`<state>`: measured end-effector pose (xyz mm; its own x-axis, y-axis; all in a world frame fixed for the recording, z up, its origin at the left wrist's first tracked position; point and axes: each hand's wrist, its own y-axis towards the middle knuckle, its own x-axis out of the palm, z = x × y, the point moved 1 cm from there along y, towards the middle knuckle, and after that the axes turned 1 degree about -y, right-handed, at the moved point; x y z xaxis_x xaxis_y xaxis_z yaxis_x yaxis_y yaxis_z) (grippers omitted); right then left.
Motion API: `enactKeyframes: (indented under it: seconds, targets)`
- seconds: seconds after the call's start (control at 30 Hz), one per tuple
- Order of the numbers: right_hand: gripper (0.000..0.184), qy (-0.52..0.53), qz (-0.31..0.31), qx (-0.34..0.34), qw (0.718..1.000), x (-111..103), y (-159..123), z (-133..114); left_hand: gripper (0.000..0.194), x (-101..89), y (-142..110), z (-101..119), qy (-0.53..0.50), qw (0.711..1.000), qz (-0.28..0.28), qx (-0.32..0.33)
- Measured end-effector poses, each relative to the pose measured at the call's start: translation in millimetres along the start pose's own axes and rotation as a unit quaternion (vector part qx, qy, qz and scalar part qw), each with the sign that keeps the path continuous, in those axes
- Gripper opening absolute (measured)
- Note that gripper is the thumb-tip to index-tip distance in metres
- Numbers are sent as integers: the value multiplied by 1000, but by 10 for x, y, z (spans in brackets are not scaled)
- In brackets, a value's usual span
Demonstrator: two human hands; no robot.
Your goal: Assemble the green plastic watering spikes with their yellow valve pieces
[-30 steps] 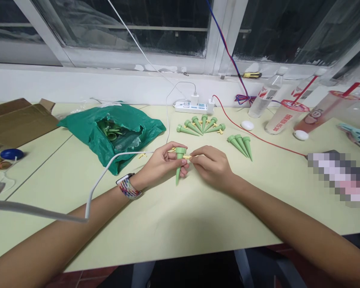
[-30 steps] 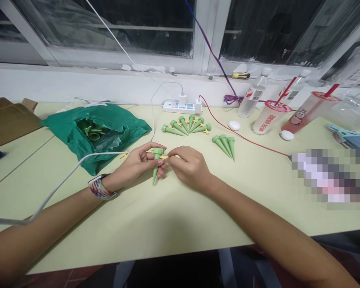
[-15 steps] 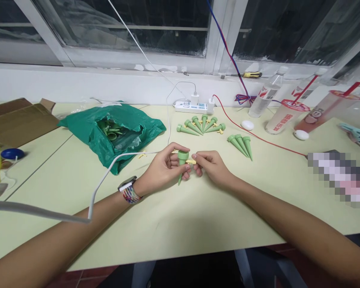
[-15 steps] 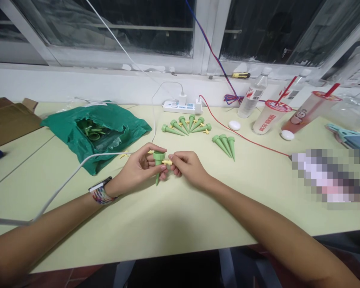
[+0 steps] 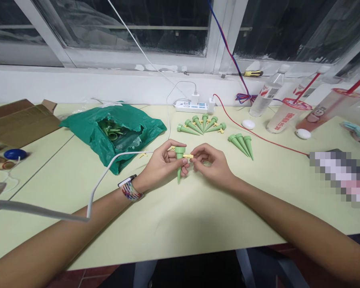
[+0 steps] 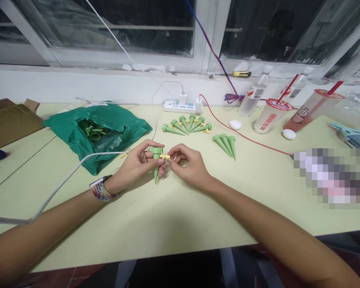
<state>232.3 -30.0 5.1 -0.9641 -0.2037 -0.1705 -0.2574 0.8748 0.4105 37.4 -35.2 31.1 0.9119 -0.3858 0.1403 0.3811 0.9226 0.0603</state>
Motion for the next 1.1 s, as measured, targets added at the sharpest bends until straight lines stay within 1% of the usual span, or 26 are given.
enactKeyframes:
  seconds: [0.07,0.17,0.2,0.23,0.3,0.37,0.47,0.53,0.6,0.67,0.7,0.77,0.83,0.87,0.9,0.93,1.0,1.03,1.07,1.1]
  targets:
    - [20,-1,-15,27,1000,-8,13,8,50,1,-4,-16,3,1000,-2,-1]
    - [43,-21,-56,77,995,-43,35,17,49,-9,-7,-48,10,1000,-10,2]
    - [48,-21,-62,86,994,-58,39,19,49,-14,-7,-55,12,1000,-10,4]
    - [50,-14,-59,90,994,-71,42,20,48,-17,-6,-58,13,1000,-10,6]
    - [42,11,-42,78,996,-84,41,18,48,-18,-5,-56,9,1000,-6,7]
    - [30,17,-27,45,998,-77,33,8,48,-13,-3,-49,1,1000,-9,6]
    - [26,-6,-27,1,1000,-47,19,-9,48,-7,-2,-49,-3,1000,-13,7]
    - [23,-16,-37,10,999,-39,14,-5,48,-10,-1,-58,-1,1000,-13,8]
    - [35,-26,-39,45,998,-53,15,7,48,-15,0,-67,0,1000,-12,9]
    - [47,-43,-21,64,997,-84,20,11,48,-20,0,-71,-3,1000,-11,6]
    - [47,-54,-4,56,997,-101,24,4,48,-21,0,-69,-6,1000,-9,4]
    - [34,-78,19,4,997,-122,31,-26,49,-22,1,-62,-12,1000,-8,0]
    - [25,-104,10,-61,993,-119,34,-60,49,-21,1,-52,-14,1000,-14,0]
    - [24,-115,4,-77,990,-112,34,-70,48,-22,2,-49,-14,1000,-16,1]
    - [23,-122,-7,-72,990,-104,34,-72,48,-24,3,-46,-13,1000,-17,3]
    - [27,-125,-17,-49,991,-98,33,-66,48,-27,3,-45,-12,1000,-18,5]
    - [41,-117,-26,20,993,-94,30,-43,48,-32,5,-45,-10,1000,-16,6]
    - [44,-108,-26,46,993,-96,27,-32,48,-34,6,-44,-11,1000,-14,6]
    - [42,-97,-23,55,993,-98,24,-27,49,-34,6,-44,-12,1000,-12,5]
    - [36,-86,-16,47,995,-100,22,-27,49,-34,6,-42,-15,1000,-9,5]
